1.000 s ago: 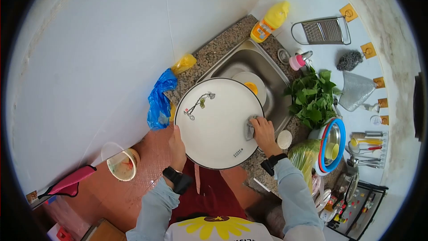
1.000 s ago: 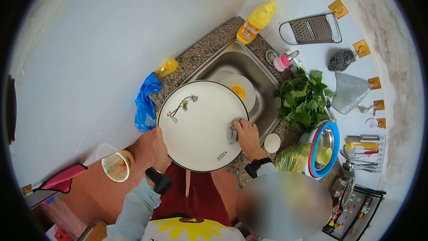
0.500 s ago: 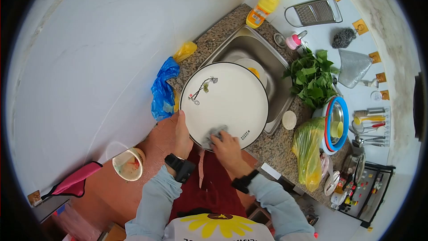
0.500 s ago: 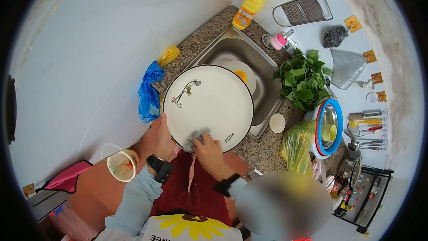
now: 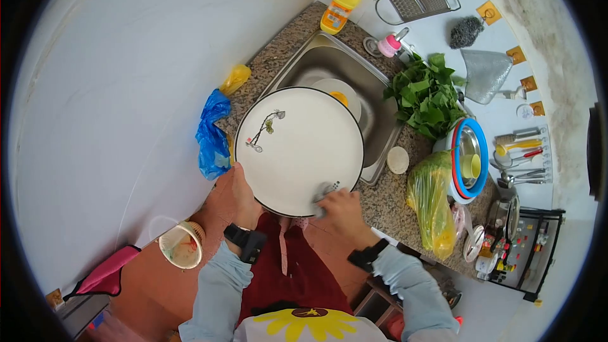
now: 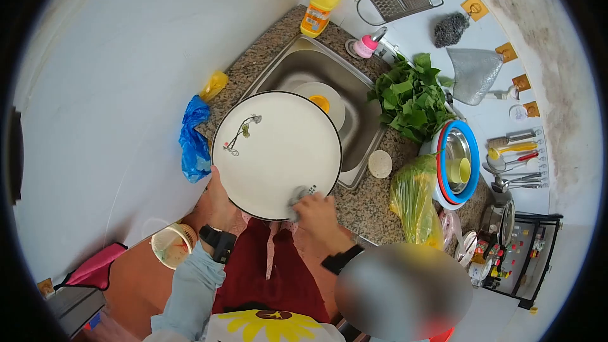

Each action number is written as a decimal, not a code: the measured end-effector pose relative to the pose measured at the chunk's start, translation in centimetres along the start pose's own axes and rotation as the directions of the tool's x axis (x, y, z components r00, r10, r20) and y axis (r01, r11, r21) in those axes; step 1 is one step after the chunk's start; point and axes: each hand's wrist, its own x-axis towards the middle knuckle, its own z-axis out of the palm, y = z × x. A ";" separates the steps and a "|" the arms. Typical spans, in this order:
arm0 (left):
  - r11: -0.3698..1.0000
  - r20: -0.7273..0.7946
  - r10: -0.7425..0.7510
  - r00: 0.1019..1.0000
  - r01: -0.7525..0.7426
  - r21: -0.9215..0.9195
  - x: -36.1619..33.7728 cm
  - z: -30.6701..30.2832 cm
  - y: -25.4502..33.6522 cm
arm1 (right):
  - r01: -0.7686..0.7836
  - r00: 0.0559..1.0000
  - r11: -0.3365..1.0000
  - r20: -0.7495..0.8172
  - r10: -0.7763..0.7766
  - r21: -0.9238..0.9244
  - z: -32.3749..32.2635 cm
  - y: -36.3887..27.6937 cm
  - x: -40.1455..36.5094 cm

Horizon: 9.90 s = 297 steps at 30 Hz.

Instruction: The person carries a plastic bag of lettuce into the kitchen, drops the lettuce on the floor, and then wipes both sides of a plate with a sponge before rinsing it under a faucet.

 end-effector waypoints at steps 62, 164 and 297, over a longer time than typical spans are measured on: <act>0.903 -0.140 0.269 0.953 -0.199 0.379 0.1 0.3 -0.3 | 0.336 0.934 0.881 -0.001 -0.356 0.334 0.8 0.7 0.8; 0.864 0.026 0.332 0.943 -0.315 0.392 -0.1 -0.2 -1.3 | -0.404 0.897 0.907 -0.143 0.418 0.119 0.1 10.3 3.9; 0.986 0.168 0.015 0.986 -0.042 0.163 0.4 -1.6 -1.5 | -0.287 0.955 0.938 -0.131 0.265 -0.194 -1.2 14.6 13.6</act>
